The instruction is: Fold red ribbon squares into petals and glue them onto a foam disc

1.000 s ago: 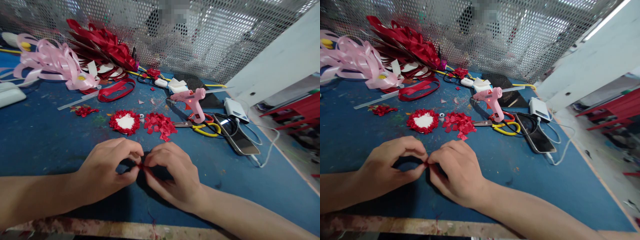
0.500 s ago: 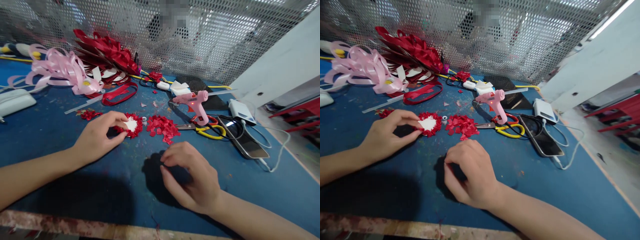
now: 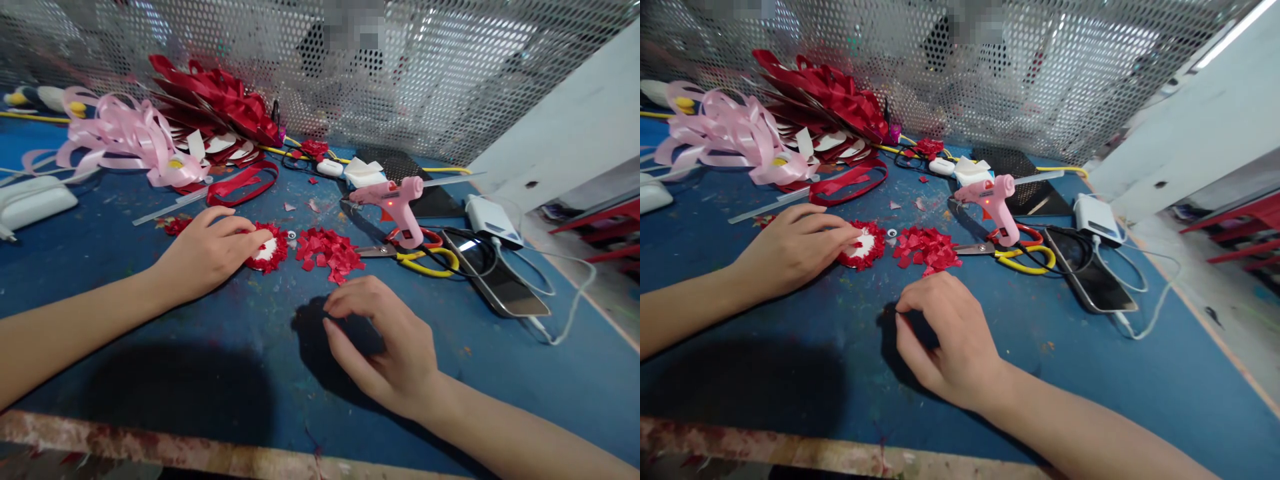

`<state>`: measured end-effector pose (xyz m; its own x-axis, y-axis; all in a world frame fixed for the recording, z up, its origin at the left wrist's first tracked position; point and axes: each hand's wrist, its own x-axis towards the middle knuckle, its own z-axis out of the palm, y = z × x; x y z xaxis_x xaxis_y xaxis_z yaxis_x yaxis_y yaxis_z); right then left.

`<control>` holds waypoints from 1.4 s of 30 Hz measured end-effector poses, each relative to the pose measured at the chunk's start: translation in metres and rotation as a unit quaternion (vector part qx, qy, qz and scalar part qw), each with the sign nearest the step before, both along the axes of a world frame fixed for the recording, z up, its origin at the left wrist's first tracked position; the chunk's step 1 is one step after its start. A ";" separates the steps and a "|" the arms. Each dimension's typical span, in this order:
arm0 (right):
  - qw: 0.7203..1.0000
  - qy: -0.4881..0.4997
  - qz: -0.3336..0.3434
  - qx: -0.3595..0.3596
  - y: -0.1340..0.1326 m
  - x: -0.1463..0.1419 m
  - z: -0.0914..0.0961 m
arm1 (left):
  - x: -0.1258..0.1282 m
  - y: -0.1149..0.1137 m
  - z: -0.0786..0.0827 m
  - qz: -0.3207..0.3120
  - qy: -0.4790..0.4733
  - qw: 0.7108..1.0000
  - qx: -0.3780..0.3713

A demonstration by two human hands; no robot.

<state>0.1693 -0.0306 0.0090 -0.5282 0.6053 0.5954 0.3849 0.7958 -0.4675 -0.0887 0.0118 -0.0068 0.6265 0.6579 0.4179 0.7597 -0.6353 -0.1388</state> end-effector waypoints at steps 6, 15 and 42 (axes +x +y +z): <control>1.000 0.001 -0.007 0.008 0.000 0.000 0.000 | 0.000 -0.002 0.001 0.005 -0.019 1.000 0.014; 1.000 -0.008 -0.008 0.015 0.000 0.000 0.000 | 0.005 0.000 0.002 0.066 -0.091 0.994 0.007; 0.994 0.015 -0.061 -0.093 0.016 0.006 0.000 | 0.018 -0.024 0.004 -0.094 -0.240 0.966 -0.037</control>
<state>0.1756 -0.0149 0.0090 -0.4275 0.7655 0.4809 0.4572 0.6420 -0.6155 -0.0711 -0.0127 -0.0031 0.4837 0.5904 0.6461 0.5956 -0.7629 0.2513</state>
